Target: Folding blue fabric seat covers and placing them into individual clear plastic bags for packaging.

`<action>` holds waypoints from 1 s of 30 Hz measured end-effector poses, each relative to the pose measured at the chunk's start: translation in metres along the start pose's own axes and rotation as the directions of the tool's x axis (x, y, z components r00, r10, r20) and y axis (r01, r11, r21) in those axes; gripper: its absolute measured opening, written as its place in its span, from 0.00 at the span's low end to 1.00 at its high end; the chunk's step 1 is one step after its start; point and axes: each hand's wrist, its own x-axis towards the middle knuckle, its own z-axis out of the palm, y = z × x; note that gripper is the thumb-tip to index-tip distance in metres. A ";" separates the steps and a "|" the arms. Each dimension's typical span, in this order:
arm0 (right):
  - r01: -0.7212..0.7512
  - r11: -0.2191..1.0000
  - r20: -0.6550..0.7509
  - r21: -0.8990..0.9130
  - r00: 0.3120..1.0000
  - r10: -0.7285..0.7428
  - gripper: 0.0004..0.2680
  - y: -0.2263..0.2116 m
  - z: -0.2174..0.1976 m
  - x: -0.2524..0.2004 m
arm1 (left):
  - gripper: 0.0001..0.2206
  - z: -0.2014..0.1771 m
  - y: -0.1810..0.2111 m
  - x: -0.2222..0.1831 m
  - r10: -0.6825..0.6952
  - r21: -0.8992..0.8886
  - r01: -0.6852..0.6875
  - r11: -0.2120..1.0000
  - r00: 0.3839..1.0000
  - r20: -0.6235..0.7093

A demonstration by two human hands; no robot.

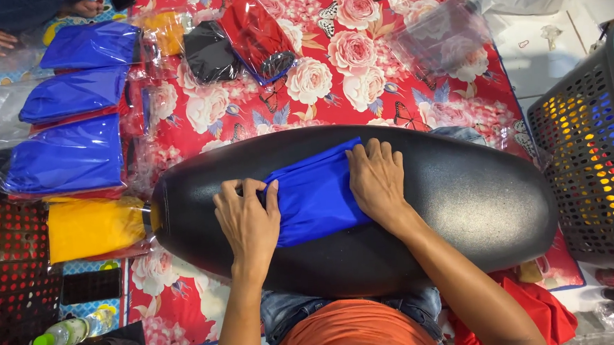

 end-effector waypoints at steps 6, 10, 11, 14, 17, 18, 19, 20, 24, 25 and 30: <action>0.021 0.993 0.019 -0.117 1.000 -0.019 0.14 -0.003 0.005 0.003 | 0.07 -0.005 0.011 0.003 -0.082 -0.052 0.084 0.995 0.996 0.046; 0.033 0.990 -0.001 -0.136 0.999 -0.033 0.13 -0.001 0.008 0.003 | 0.07 -0.014 0.019 0.005 0.048 -0.020 -0.048 0.999 0.999 0.011; 0.031 0.989 -0.008 -0.142 0.999 -0.033 0.13 -0.001 0.009 0.003 | 0.11 -0.015 0.024 0.006 0.237 -0.052 -0.238 0.970 0.971 -0.020; 0.029 0.990 -0.013 -0.136 0.999 -0.031 0.13 0.000 0.011 0.002 | 0.20 -0.015 0.035 0.004 0.457 -0.107 -0.451 0.886 0.888 0.043; 0.019 0.991 -0.019 -0.134 1.000 -0.022 0.14 0.002 0.012 0.003 | 0.28 -0.003 0.031 0.000 0.478 -0.109 -0.466 0.878 0.855 0.199; 0.013 0.990 -0.025 -0.142 1.000 -0.017 0.14 0.003 0.012 0.002 | 0.30 0.003 0.027 -0.002 0.453 -0.075 -0.450 0.890 0.853 0.261; 0.013 0.990 -0.020 -0.143 1.000 -0.016 0.14 0.003 0.014 0.001 | 0.30 0.005 0.027 -0.004 0.451 -0.077 -0.447 0.891 0.852 0.265; 0.018 0.988 -0.021 -0.156 1.000 -0.022 0.13 0.004 0.016 0.000 | 0.31 0.007 0.026 -0.006 0.438 -0.050 -0.443 0.895 0.852 0.288; 0.038 0.992 -0.089 -0.120 0.995 -0.049 0.10 0.003 0.007 0.000 | 0.33 0.012 0.023 -0.004 0.413 -0.010 -0.433 0.901 0.853 0.319; 0.036 0.992 -0.087 -0.125 0.995 -0.047 0.10 -0.002 -0.001 -0.006 | 0.33 0.013 0.023 -0.004 0.415 -0.016 -0.433 0.901 0.852 0.320; 0.498 0.835 -0.204 0.232 0.865 -0.459 0.16 -0.036 -0.038 -0.040 | 0.31 0.014 0.020 -0.004 0.401 0.021 -0.444 0.896 0.827 0.394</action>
